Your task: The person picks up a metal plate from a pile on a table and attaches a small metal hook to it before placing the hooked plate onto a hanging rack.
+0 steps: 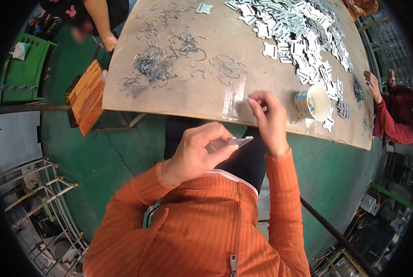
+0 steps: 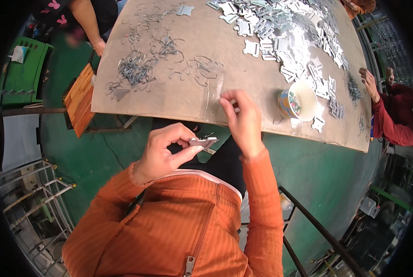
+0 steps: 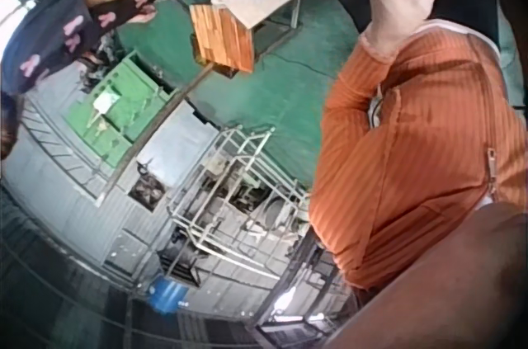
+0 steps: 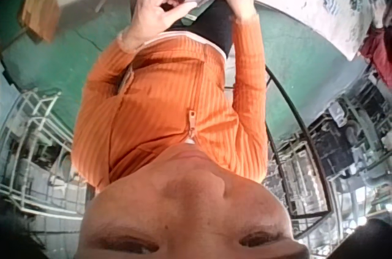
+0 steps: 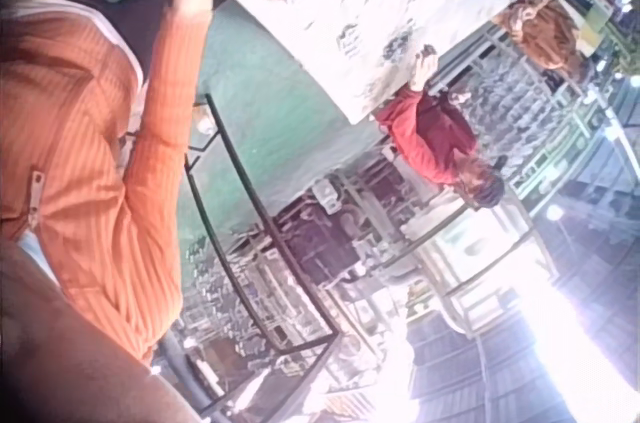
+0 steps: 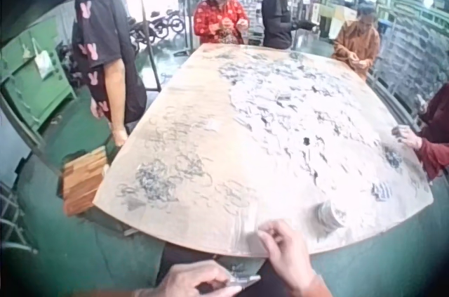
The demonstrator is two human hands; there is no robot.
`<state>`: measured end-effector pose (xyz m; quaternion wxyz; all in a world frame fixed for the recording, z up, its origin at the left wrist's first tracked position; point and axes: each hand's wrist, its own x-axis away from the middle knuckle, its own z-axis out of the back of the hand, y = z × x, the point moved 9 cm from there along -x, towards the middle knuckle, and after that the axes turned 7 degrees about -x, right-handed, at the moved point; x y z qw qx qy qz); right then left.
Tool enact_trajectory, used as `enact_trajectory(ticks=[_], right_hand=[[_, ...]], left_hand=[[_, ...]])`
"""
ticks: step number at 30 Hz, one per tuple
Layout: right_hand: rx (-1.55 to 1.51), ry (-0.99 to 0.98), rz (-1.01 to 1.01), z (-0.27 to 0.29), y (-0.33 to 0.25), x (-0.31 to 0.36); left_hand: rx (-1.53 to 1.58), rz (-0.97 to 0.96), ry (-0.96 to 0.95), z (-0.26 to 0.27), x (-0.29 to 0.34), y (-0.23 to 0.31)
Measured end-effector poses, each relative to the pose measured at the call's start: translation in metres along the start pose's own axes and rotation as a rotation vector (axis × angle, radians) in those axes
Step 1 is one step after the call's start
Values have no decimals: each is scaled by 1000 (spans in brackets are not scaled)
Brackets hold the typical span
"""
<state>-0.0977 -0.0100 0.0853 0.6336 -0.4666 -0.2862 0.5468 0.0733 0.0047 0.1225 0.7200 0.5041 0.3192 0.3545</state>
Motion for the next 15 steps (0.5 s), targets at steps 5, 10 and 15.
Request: enact_trajectory(ticks=[5, 10, 15], right_hand=[[296, -115, 83, -46, 19, -64], [656, -193, 184, -74, 20, -71], [300, -211, 51, -43, 30, -57]], left_hand=[[-30, -38, -46, -9, 3, -2], [-19, -39, -46, -10, 6, -5], [-29, -79, -15, -10, 2, -8]])
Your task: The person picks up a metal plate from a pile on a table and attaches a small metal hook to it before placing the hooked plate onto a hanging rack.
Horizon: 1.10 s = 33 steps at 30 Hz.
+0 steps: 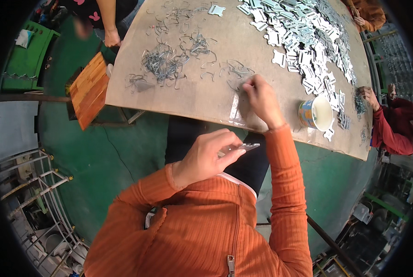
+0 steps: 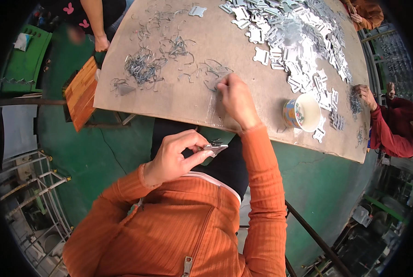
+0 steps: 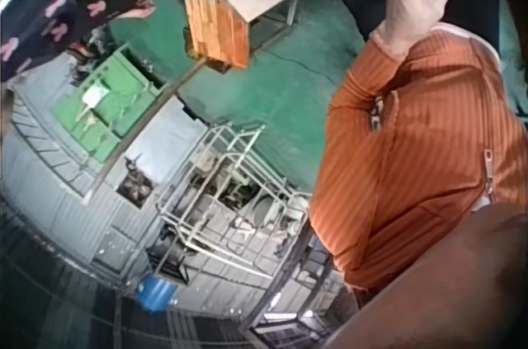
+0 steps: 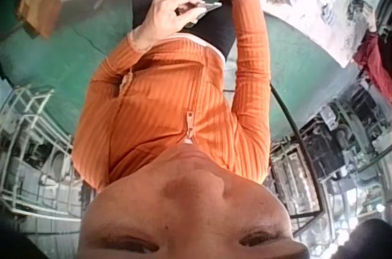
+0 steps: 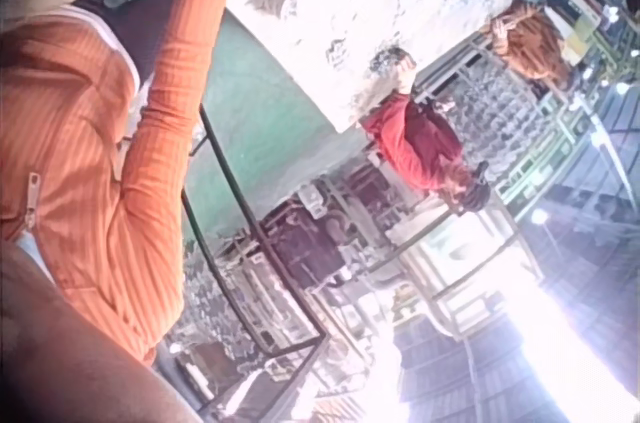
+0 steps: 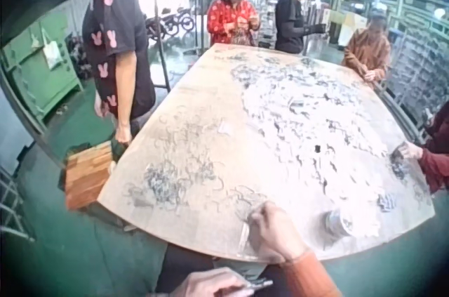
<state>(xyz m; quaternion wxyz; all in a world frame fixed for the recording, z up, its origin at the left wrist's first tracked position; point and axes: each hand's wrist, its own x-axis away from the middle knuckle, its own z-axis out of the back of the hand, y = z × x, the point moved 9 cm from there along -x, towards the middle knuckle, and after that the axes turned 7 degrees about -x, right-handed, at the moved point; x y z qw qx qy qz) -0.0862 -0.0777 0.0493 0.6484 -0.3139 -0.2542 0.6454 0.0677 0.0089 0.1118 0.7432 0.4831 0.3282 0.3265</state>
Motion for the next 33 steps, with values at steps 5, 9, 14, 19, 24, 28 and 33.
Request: enact_trajectory(ticks=[5, 9, 14, 19, 24, 28, 33], right_hand=[[-919, 62, -280, 45, -43, 67], [-1134, 188, -324, 58, -72, 119], [-1126, 301, -313, 58, -70, 138], [-1114, 358, -314, 61, -64, 138], [-901, 529, -80, 78, -72, 146], [-635, 621, 204, 94, -89, 163], [-560, 638, 222, 98, -85, 173]], left_hand=[[-30, -13, 17, -2, 1, 1], [-34, -32, 68, -2, -1, 9], [-70, -87, 74, -8, -4, 15], [-140, -98, 37, -14, -7, 19], [-131, -204, 18, -25, -15, 25], [-133, -431, -78, -19, -44, 24], [-393, -178, -38, -35, -170, -55]])
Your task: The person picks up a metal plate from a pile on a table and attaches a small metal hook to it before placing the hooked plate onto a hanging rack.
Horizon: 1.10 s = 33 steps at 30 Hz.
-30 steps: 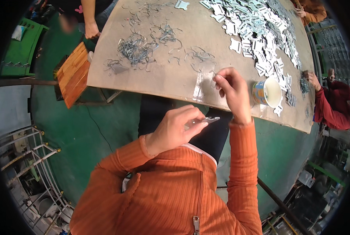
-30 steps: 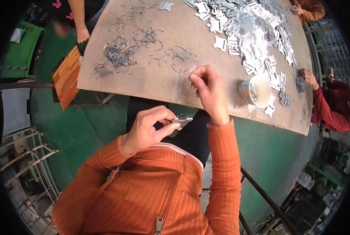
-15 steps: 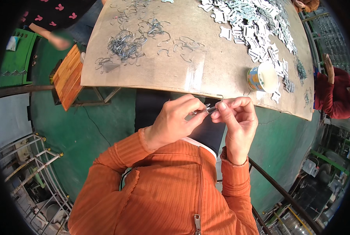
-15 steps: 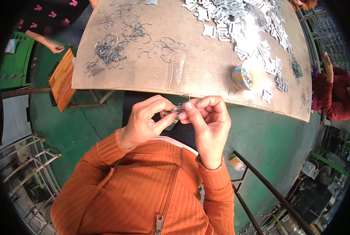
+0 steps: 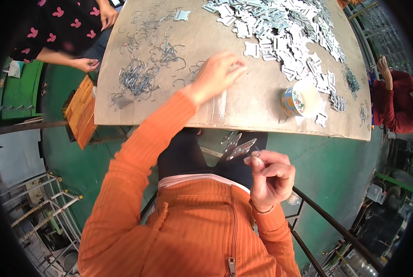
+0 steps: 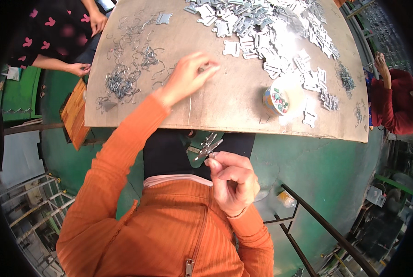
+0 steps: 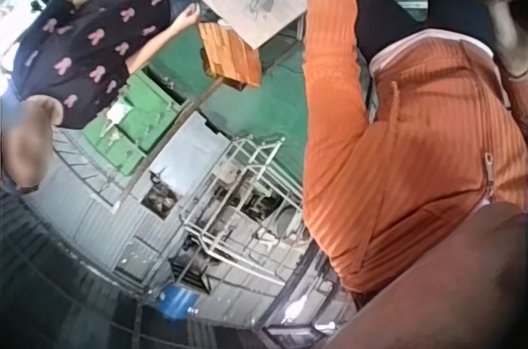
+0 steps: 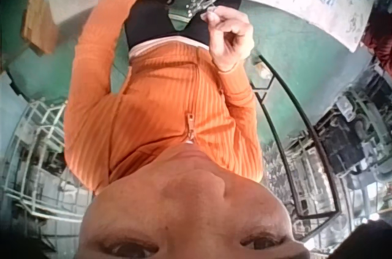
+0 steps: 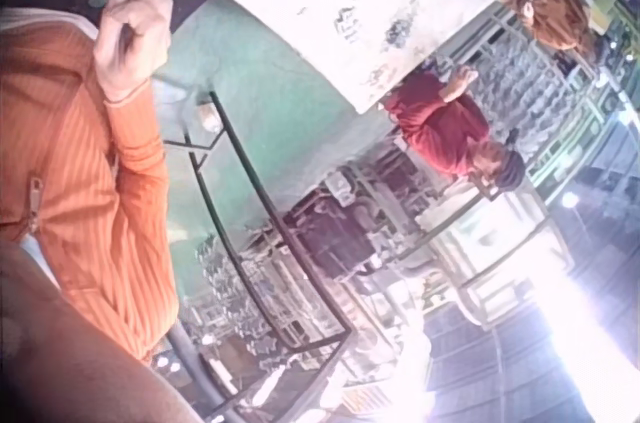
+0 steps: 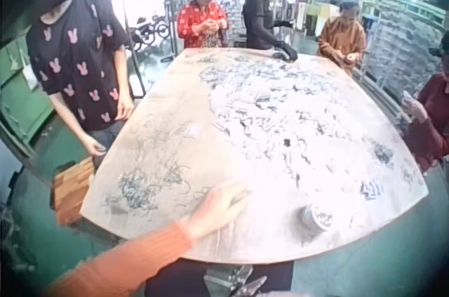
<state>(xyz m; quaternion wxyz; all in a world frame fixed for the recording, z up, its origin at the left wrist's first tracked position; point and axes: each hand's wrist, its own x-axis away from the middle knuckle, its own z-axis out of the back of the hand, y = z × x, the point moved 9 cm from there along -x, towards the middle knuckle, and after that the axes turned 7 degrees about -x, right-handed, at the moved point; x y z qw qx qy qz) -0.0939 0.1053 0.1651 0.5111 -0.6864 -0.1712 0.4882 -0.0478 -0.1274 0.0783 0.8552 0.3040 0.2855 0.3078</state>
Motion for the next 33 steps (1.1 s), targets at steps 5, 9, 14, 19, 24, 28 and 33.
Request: enact_trajectory(ticks=[5, 9, 14, 19, 24, 28, 33], right_hand=[[7, -10, -24, -1, 7, 3], [24, -14, -28, -1, 9, 5], [48, -16, -46, 0, 16, 3], [37, -7, -23, -3, 15, 2], [52, -39, -29, -11, 16, 5], [61, -60, -33, -20, 15, 6], [102, -115, -40, -32, 18, 8]], left_hand=[[-458, 15, 103, -42, -72, -37], [-502, -11, 84, -45, -85, -34], [166, 96, -118, -45, -53, -29], [611, 313, -278, 6, 33, 37], [694, 357, -321, 43, 77, 77], [660, 357, -322, 54, 90, 80], [625, 294, -253, 64, 96, 83]])
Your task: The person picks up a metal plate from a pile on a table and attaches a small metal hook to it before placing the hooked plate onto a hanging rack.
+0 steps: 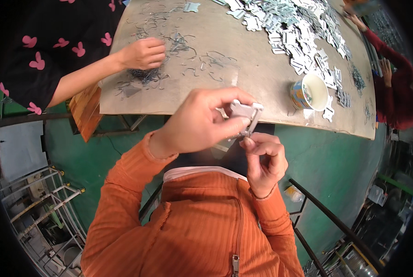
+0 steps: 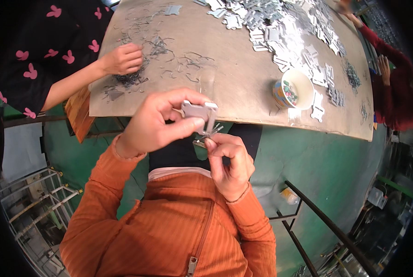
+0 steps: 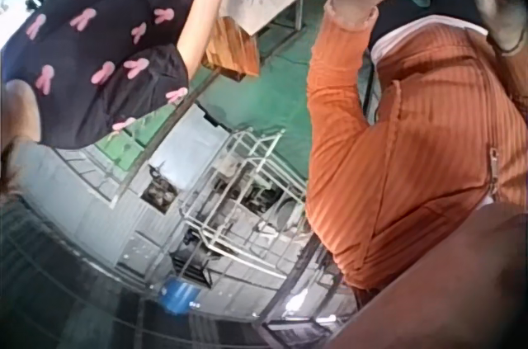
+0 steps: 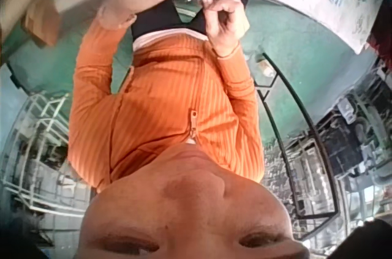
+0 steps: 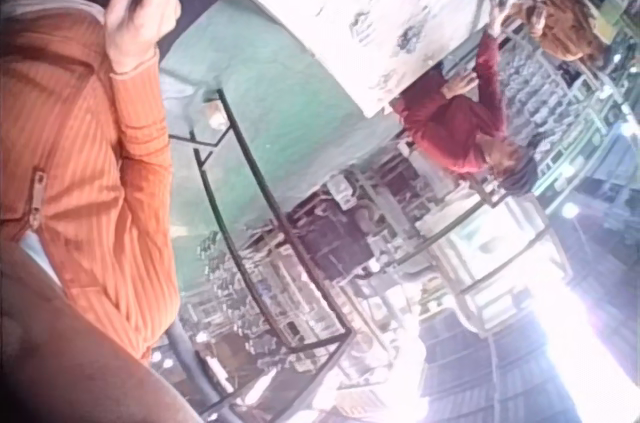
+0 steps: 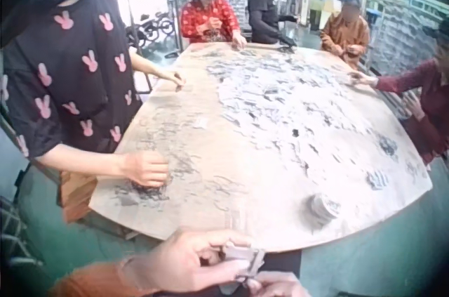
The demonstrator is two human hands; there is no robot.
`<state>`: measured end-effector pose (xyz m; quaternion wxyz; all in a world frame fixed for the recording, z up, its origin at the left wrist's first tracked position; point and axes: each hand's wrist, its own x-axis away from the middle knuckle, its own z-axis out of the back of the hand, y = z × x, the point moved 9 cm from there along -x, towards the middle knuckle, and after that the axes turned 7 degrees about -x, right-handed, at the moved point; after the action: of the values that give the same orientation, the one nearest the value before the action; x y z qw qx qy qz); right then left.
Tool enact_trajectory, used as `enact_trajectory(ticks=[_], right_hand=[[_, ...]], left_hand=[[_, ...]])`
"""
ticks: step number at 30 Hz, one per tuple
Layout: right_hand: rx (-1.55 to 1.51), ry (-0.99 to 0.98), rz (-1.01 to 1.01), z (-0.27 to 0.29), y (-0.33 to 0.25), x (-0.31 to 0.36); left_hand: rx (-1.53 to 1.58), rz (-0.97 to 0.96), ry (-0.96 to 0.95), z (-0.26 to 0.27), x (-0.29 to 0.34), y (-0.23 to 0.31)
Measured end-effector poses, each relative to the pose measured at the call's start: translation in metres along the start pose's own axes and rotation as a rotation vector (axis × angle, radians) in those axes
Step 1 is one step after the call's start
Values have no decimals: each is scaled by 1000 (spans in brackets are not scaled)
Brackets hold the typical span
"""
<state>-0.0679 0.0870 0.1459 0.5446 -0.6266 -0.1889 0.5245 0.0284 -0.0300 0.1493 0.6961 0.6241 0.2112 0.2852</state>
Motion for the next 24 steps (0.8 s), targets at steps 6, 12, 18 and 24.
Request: enact_trajectory(ticks=[6, 12, 18, 24], right_hand=[[-106, 4, -98, 3, 26, 4], [148, -208, -298, -33, 103, -87], [408, -607, -21, -133, 153, -157], [688, -783, 214, -161, 154, -143]], left_hand=[[-259, -167, 135, 2, 20, 6], [-234, -146, 219, 0, 36, -24], [-244, -205, 244, -9, 39, -34], [-279, -213, 250, -8, 43, -36]])
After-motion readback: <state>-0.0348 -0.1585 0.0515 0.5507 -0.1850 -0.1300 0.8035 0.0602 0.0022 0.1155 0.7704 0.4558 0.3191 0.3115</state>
